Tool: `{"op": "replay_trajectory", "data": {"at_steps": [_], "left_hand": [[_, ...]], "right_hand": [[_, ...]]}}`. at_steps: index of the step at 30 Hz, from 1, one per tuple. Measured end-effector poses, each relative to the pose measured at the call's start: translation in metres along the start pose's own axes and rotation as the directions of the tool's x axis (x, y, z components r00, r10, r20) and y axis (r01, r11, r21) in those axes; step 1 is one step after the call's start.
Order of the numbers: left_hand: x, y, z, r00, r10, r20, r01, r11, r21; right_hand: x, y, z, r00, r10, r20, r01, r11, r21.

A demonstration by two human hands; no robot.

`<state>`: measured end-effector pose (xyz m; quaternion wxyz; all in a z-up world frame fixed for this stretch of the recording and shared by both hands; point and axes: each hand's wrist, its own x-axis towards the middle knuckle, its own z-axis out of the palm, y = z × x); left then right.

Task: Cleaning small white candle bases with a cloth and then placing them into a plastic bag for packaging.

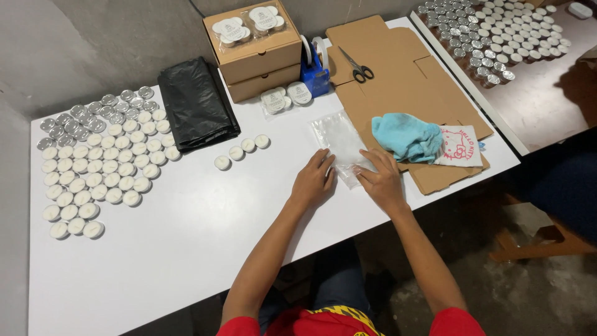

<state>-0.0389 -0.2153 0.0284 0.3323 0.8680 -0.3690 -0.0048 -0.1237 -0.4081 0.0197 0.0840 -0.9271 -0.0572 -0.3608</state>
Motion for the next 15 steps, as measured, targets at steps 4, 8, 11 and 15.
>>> {"op": "replay_trajectory", "data": {"at_steps": [4,8,11,15], "left_hand": [[-0.002,0.006,-0.008,1.000,-0.007,0.006,0.007,1.000,-0.010],[0.000,0.002,-0.007,1.000,0.002,0.013,-0.002,1.000,0.013],[0.001,-0.006,-0.001,1.000,0.018,0.023,-0.018,0.999,0.029],[0.002,-0.019,0.015,0.999,0.046,-0.029,-0.045,0.998,0.039]], "right_hand": [[-0.004,-0.007,-0.016,1.000,-0.002,-0.029,0.003,0.999,0.047],[-0.026,0.010,-0.009,0.992,-0.009,-0.129,0.016,0.998,0.061],[-0.031,0.012,-0.018,0.979,0.049,-0.197,-0.005,0.976,0.220],[-0.027,0.008,-0.044,0.936,0.186,-0.299,-0.058,0.920,0.389]]}}
